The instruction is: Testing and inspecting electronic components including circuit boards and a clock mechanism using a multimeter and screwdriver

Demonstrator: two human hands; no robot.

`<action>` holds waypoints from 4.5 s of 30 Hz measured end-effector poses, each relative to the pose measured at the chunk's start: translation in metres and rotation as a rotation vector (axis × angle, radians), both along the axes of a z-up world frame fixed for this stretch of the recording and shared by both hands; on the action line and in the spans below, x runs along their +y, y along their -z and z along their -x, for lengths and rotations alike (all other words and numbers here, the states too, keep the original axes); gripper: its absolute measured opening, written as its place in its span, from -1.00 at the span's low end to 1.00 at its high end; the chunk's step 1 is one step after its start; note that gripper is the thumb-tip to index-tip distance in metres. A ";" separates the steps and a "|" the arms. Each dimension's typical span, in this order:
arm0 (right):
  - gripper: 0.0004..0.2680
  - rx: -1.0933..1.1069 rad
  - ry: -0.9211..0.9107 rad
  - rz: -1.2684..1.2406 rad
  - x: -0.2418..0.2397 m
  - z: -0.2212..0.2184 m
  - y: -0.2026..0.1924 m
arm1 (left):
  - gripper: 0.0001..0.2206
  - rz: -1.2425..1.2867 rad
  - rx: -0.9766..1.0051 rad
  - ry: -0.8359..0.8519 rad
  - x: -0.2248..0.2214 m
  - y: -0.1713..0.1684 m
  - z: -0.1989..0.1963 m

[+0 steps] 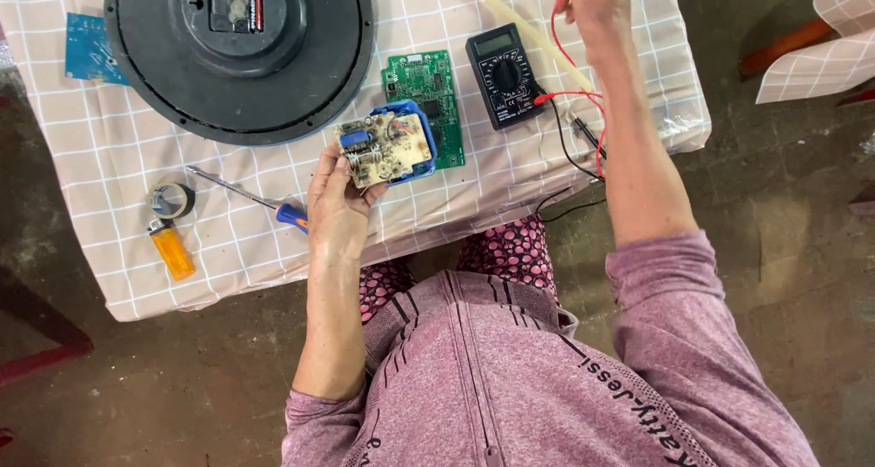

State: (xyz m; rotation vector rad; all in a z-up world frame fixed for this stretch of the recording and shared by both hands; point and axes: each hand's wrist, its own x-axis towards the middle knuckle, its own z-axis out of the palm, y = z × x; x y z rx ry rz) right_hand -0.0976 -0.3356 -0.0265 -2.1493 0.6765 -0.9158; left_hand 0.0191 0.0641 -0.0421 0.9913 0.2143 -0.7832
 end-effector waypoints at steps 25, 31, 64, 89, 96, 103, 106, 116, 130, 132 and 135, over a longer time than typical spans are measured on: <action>-0.86 -0.409 -0.614 -1.097 0.112 0.062 -0.064 | -0.64 -0.009 -0.030 0.133 -0.018 -0.034 0.024; -0.87 -0.405 -0.623 -1.054 0.119 0.067 -0.067 | -0.61 -0.022 -0.036 0.161 -0.020 -0.038 0.026; -0.73 -0.321 -0.210 -0.688 0.075 0.160 -0.097 | -0.71 0.008 -0.093 0.203 -0.006 -0.009 0.016; -0.88 0.229 0.162 -0.323 -0.031 0.094 0.054 | -0.70 -0.056 -0.040 0.066 0.004 -0.008 0.012; -0.79 0.273 0.200 -0.475 0.008 0.085 0.007 | -0.69 -0.049 -0.049 0.005 0.007 0.011 0.003; -0.81 0.259 -0.194 -0.387 0.063 0.114 -0.038 | -0.65 -0.054 -0.048 -0.027 0.008 0.020 0.000; -0.90 0.335 -0.227 -0.152 0.075 0.118 -0.045 | -0.67 -0.067 -0.023 0.027 0.004 0.004 0.011; -0.77 0.197 -0.261 -0.320 0.084 0.097 -0.053 | -0.73 -0.149 -0.095 0.361 -0.026 -0.012 0.049; -0.77 0.350 -0.168 0.328 0.163 0.063 0.018 | -0.77 -0.018 -0.067 -0.088 -0.005 0.012 -0.001; -0.79 0.331 -0.114 0.360 0.174 0.057 0.032 | -0.75 -0.035 -0.052 -0.128 -0.002 0.016 -0.004; -0.76 0.347 -0.017 0.429 0.184 0.054 0.065 | -0.77 -0.033 -0.107 -0.116 0.007 0.027 -0.010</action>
